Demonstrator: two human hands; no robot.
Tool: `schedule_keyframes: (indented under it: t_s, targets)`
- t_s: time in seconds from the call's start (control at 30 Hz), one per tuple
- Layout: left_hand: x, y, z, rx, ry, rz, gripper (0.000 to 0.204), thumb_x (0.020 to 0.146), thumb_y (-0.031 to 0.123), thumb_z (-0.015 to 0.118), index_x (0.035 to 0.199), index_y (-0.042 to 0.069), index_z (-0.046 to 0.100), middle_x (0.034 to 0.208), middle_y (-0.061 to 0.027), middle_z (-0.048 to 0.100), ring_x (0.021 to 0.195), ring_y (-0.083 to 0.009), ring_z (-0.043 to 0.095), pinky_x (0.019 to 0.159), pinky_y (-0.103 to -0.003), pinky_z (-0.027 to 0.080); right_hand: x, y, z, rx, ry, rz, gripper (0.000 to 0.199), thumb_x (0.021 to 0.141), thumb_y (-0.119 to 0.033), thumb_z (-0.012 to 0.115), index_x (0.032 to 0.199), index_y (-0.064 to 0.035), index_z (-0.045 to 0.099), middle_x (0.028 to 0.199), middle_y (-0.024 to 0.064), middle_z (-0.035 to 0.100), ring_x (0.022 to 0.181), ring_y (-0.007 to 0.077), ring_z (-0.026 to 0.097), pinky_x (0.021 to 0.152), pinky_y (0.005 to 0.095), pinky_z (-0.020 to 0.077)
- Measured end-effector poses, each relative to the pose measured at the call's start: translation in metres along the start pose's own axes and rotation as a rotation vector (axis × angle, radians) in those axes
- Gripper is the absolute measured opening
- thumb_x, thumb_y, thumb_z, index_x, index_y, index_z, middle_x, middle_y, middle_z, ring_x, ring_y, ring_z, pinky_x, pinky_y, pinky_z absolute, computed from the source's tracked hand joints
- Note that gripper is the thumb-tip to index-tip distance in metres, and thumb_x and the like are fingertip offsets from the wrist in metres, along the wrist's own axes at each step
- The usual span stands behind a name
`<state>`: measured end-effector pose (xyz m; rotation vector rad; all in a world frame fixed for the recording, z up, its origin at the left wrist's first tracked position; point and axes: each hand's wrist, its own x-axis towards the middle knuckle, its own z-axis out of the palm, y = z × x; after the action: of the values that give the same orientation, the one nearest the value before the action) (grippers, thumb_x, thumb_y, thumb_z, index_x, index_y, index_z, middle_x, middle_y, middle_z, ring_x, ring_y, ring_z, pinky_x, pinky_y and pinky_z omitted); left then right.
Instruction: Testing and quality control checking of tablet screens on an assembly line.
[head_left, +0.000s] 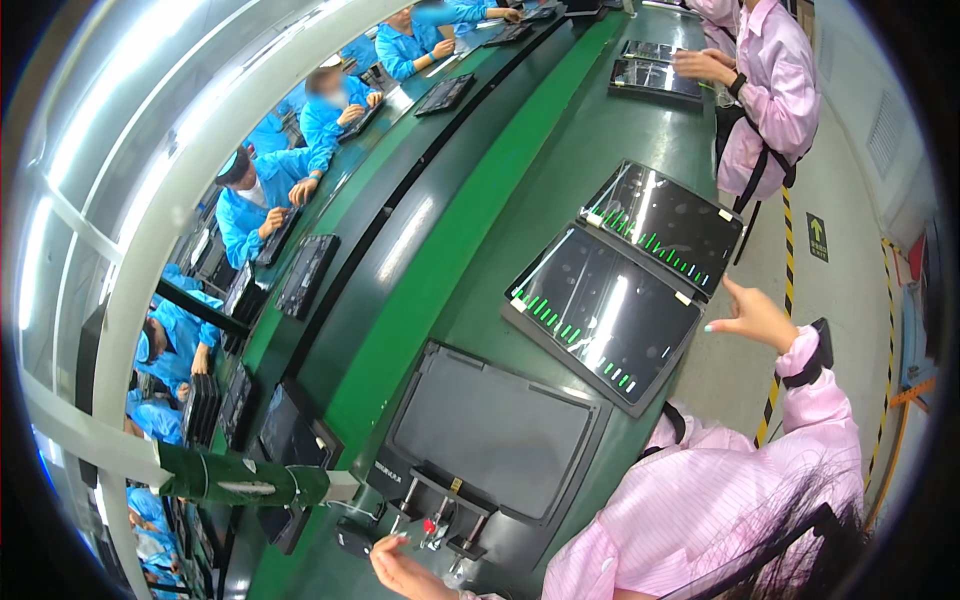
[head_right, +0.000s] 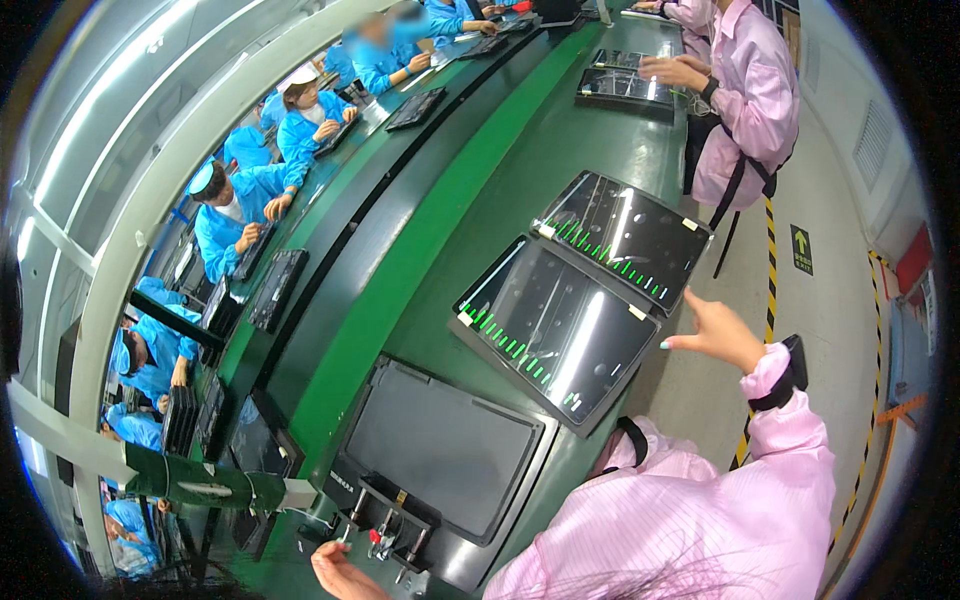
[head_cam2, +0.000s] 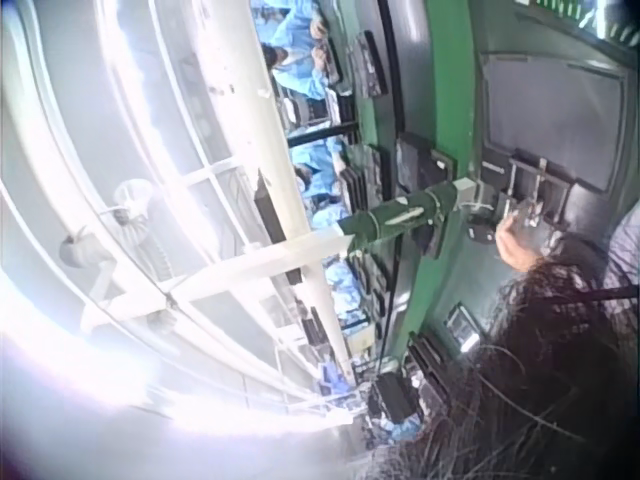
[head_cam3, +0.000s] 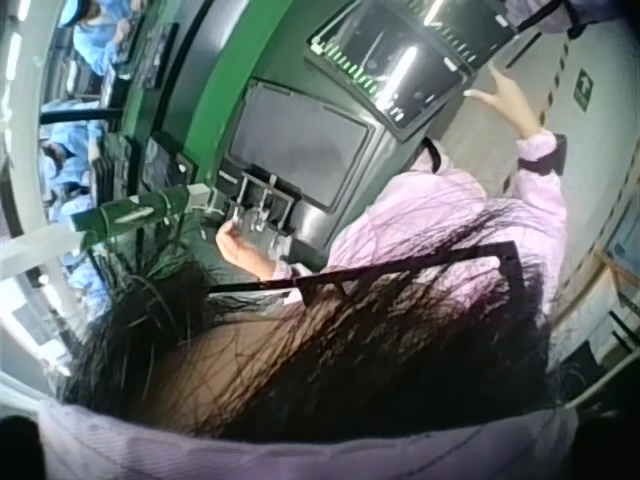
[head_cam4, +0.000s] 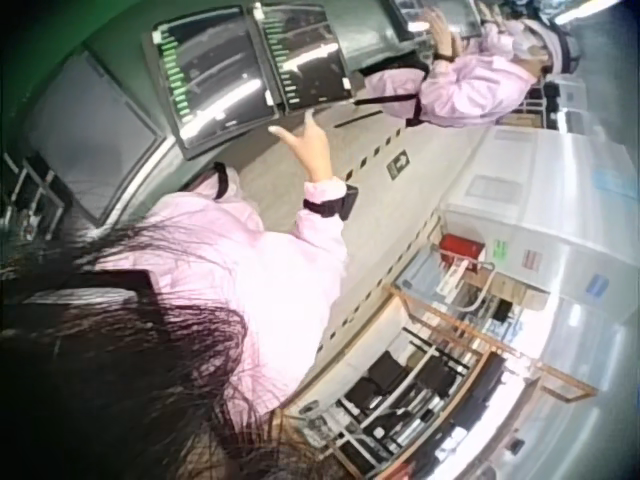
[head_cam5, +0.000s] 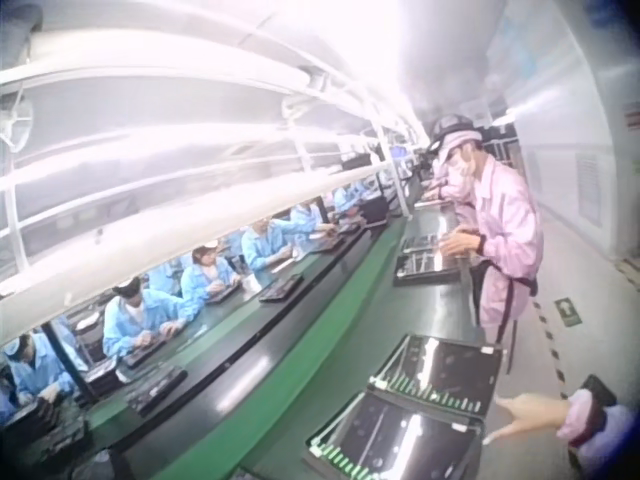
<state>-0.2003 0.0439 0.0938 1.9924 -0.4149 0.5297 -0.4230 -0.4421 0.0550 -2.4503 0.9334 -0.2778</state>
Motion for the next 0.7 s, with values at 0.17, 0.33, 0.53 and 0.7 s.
schedule_keyframes:
  t_s: [0.17, 0.33, 0.53, 0.7]
  targets:
    - [-0.002, -0.003, -0.004, 0.079, 0.037, -0.148, 0.021, 0.087, 0.012, 0.041, 0.085, -0.002, 0.057, 0.079, -0.0125, 0.054, 0.076, -0.0230, 0.051, 0.072, -0.033, 0.043, 0.007, -0.004, 0.025, 0.220, 0.110, 0.075, 0.089, 0.064, -0.036, 0.077, 0.124, 0.0139, 0.035, 0.048, 0.0064, 0.033, 0.041, 0.0141, 0.033, 0.041, 0.0296, 0.0305]
    - [-0.004, -0.013, -0.006, -0.115, 0.040, -0.287, 0.030, 0.092, 0.021, 0.039, 0.086, -0.001, 0.059, 0.084, -0.0130, 0.058, 0.078, -0.0233, 0.053, 0.075, -0.033, 0.042, 0.043, -0.014, 0.034, 0.195, 0.127, -0.025, 0.067, 0.064, -0.039, 0.077, 0.098, 0.0098, 0.047, 0.046, 0.0085, 0.036, 0.040, 0.0156, 0.035, 0.042, 0.0302, 0.0329]
    - [-0.001, -0.025, -0.006, 0.209, 0.050, -0.124, 0.038, 0.095, 0.026, 0.035, 0.086, -0.001, 0.059, 0.084, -0.0120, 0.058, 0.078, -0.0230, 0.053, 0.076, -0.032, 0.042, 0.125, -0.029, 0.030, 0.148, 0.047, -0.197, 0.061, 0.066, -0.043, 0.075, 0.084, 0.0060, 0.044, 0.052, 0.0164, 0.042, 0.047, 0.0239, 0.046, 0.049, 0.0358, 0.0380]
    - [-0.002, -0.026, -0.007, 0.196, 0.053, -0.181, 0.037, 0.095, 0.026, 0.035, 0.086, -0.001, 0.059, 0.083, -0.0119, 0.057, 0.077, -0.0230, 0.053, 0.075, -0.032, 0.042, 0.189, -0.029, -0.004, -0.104, -0.175, -0.253, 0.046, 0.076, -0.040, 0.059, 0.085, 0.0053, 0.059, 0.073, 0.0233, 0.059, 0.069, 0.0350, 0.059, 0.066, 0.0415, 0.0462]
